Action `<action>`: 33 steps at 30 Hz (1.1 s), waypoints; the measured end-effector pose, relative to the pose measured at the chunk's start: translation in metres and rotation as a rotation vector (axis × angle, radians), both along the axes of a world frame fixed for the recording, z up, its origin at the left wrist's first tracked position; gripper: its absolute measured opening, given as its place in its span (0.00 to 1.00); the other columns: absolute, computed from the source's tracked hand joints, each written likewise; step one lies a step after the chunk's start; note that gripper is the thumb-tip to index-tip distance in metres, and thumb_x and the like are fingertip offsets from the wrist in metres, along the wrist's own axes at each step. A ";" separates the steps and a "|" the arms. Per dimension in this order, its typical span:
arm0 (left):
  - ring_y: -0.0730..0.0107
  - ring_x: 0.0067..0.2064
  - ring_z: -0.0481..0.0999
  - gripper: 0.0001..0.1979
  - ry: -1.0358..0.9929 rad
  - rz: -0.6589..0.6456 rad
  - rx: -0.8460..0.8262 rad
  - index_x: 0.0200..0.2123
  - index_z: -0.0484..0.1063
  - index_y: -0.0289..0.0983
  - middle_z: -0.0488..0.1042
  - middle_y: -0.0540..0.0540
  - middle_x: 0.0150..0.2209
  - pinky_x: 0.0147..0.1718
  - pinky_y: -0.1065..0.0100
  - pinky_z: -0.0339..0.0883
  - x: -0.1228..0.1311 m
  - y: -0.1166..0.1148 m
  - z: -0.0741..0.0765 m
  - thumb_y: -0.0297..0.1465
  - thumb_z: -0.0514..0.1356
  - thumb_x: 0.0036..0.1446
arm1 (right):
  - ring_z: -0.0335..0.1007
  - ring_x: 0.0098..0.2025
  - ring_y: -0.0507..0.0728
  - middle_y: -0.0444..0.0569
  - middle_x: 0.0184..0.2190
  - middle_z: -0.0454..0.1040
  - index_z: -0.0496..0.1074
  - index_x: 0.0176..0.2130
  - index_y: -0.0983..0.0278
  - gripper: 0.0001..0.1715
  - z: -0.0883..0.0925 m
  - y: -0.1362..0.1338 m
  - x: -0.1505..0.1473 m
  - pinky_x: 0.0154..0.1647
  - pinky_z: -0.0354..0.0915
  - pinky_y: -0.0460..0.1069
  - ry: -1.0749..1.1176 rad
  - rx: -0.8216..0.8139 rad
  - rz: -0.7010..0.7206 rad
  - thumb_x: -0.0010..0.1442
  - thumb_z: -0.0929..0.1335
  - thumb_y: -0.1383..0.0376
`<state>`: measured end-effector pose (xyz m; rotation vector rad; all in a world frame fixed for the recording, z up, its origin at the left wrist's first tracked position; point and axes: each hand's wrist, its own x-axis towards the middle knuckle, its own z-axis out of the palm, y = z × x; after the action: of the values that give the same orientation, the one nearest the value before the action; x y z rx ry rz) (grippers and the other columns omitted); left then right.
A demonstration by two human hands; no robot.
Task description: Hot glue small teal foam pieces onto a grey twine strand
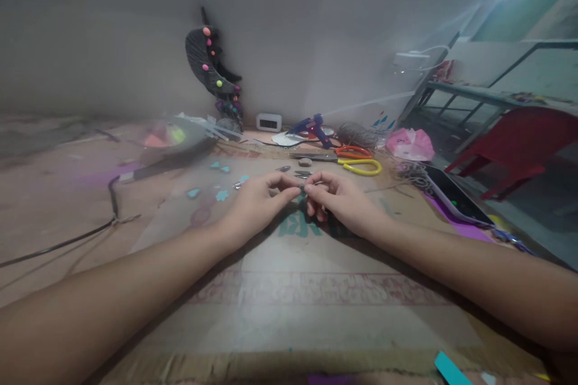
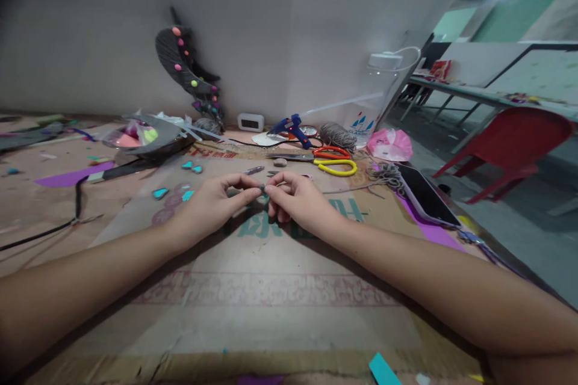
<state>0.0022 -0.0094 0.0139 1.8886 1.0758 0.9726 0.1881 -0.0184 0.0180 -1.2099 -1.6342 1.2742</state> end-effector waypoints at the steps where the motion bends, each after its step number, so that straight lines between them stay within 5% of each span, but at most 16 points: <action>1: 0.65 0.40 0.79 0.09 -0.001 -0.001 -0.001 0.36 0.78 0.38 0.81 0.48 0.37 0.44 0.65 0.70 0.000 0.000 0.000 0.35 0.60 0.59 | 0.62 0.17 0.47 0.39 0.18 0.71 0.65 0.36 0.63 0.13 0.000 0.000 0.000 0.17 0.58 0.42 -0.014 0.007 -0.006 0.60 0.68 0.56; 10: 0.63 0.46 0.77 0.14 -0.026 0.018 -0.006 0.42 0.76 0.37 0.80 0.45 0.43 0.47 0.63 0.68 0.002 0.003 0.000 0.39 0.58 0.61 | 0.61 0.16 0.47 0.37 0.17 0.69 0.64 0.35 0.62 0.10 0.001 0.001 -0.001 0.17 0.57 0.41 -0.051 0.049 -0.039 0.61 0.67 0.58; 23: 0.66 0.38 0.75 0.11 0.047 0.004 0.053 0.33 0.73 0.37 0.78 0.49 0.34 0.40 0.67 0.66 0.000 0.000 0.002 0.38 0.57 0.61 | 0.61 0.17 0.46 0.38 0.19 0.70 0.65 0.35 0.62 0.10 -0.002 0.002 0.000 0.17 0.56 0.41 -0.062 0.042 0.027 0.62 0.66 0.57; 33: 0.63 0.43 0.74 0.13 -0.008 -0.031 0.082 0.39 0.73 0.38 0.77 0.46 0.39 0.44 0.64 0.65 0.002 0.005 -0.007 0.39 0.54 0.64 | 0.61 0.16 0.46 0.37 0.18 0.70 0.64 0.35 0.62 0.11 -0.004 0.004 0.000 0.17 0.56 0.41 -0.015 0.051 0.015 0.61 0.67 0.56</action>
<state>0.0041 -0.0049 0.0065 1.9604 1.0127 1.0196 0.1881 -0.0141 0.0136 -1.1813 -1.6790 1.2276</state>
